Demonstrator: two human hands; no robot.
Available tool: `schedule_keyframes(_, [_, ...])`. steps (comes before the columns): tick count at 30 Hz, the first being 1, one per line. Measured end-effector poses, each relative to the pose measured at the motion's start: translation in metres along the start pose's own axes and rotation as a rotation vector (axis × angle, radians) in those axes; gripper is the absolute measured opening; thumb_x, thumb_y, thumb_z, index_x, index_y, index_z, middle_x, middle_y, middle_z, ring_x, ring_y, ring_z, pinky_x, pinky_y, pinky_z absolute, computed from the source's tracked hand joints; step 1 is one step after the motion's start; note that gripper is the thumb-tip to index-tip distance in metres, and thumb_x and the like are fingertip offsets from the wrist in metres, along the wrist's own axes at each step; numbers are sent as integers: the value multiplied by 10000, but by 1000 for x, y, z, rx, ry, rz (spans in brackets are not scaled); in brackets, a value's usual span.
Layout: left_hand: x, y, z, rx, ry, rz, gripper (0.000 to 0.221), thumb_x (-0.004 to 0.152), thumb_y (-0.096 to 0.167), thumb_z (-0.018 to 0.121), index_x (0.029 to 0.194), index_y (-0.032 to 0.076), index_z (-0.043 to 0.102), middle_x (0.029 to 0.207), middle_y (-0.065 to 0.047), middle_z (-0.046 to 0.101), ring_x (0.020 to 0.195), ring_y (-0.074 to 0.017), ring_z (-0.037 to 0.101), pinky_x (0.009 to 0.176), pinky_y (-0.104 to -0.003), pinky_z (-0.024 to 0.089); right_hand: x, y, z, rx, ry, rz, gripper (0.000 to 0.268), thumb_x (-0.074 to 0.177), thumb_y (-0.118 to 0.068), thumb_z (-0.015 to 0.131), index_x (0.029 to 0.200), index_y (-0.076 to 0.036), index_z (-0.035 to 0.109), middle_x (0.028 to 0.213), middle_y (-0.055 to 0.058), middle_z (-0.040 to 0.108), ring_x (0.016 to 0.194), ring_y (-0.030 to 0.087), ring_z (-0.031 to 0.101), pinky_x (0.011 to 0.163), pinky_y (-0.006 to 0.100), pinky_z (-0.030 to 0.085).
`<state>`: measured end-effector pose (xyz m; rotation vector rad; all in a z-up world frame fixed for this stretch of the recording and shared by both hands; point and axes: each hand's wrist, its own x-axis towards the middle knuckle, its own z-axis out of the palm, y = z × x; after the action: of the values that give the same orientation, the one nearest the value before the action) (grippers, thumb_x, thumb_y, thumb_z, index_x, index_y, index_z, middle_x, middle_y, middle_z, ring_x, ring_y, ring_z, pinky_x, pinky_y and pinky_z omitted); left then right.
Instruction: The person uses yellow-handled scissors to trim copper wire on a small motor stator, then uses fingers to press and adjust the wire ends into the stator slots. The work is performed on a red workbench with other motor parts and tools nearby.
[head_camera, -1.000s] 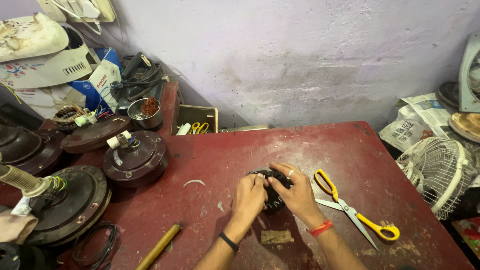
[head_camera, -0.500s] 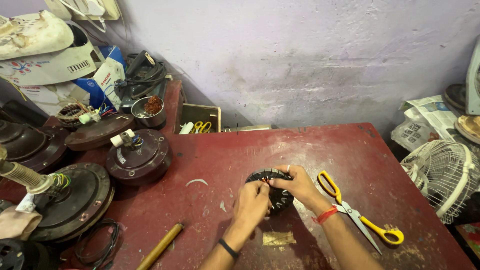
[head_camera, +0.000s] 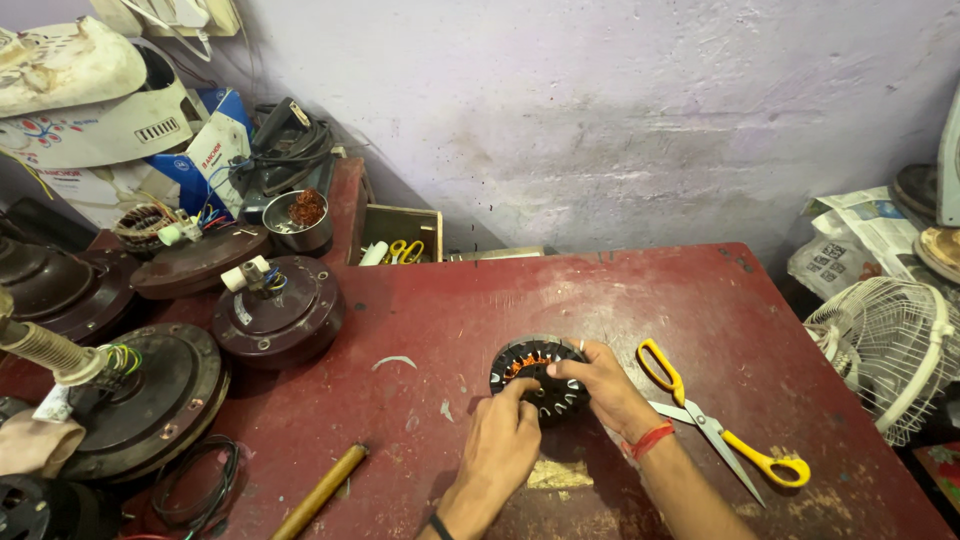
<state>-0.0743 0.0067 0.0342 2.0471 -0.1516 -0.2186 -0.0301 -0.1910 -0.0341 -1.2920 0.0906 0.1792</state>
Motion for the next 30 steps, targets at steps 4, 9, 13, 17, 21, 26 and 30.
schedule_keyframes(4, [0, -4, -3, 68, -85, -75, 304, 942, 136, 473, 1081, 78, 737, 732, -238, 689, 720, -365, 740, 721, -471, 544, -3, 1, 1, -17, 32, -4, 174, 820, -39, 705, 988, -2, 735, 884, 50, 754, 792, 125, 682, 755, 303, 552])
schedule_keyframes(9, [0, -14, 1, 105, -92, -29, 293, 937, 135, 483, 1020, 78, 758, 742, -242, 691, 719, -343, 731, 735, -452, 551, -7, 5, 4, -16, 97, -21, 176, 810, -37, 691, 979, -18, 732, 870, 38, 748, 776, 112, 678, 737, 288, 544])
schedule_keyframes(13, [-8, -15, 3, 26, -69, 57, 274, 910, 124, 513, 985, 67, 770, 747, -176, 722, 712, -300, 721, 694, -436, 545, -7, 4, 5, 15, 98, -16, 191, 812, -30, 689, 998, -11, 726, 870, 42, 749, 773, 122, 680, 737, 290, 553])
schedule_keyframes(17, [-23, -14, -1, -49, -335, -240, 245, 973, 198, 519, 1060, 124, 736, 707, -95, 666, 656, -198, 670, 652, -359, 536, -10, -3, 15, -127, 183, -53, 289, 798, -12, 716, 1085, 21, 741, 907, 56, 769, 783, 124, 698, 751, 289, 568])
schedule_keyframes(21, [-34, -27, -3, -304, -652, -261, 243, 1003, 185, 504, 1067, 37, 687, 680, -82, 616, 608, -171, 602, 588, -326, 508, -26, -14, 30, -701, 291, -474, 472, 772, -65, 789, 1237, -61, 705, 1120, 84, 737, 986, 190, 679, 878, 330, 553])
schedule_keyframes(26, [-41, -44, 3, -368, -843, 101, 203, 998, 108, 542, 1088, -21, 669, 867, -38, 699, 820, -94, 674, 752, -265, 542, -39, -19, 41, -1036, 220, -799, 291, 765, -124, 829, 1055, -147, 818, 1351, 147, 650, 1212, 298, 605, 995, 399, 497])
schedule_keyframes(30, [-44, -32, 0, -415, -782, -9, 212, 1043, 173, 588, 1039, -18, 679, 810, -32, 701, 744, -91, 656, 709, -271, 528, -37, -16, 35, -930, 211, -660, 229, 797, -160, 811, 1023, -134, 824, 1404, 107, 653, 1237, 272, 633, 1014, 377, 509])
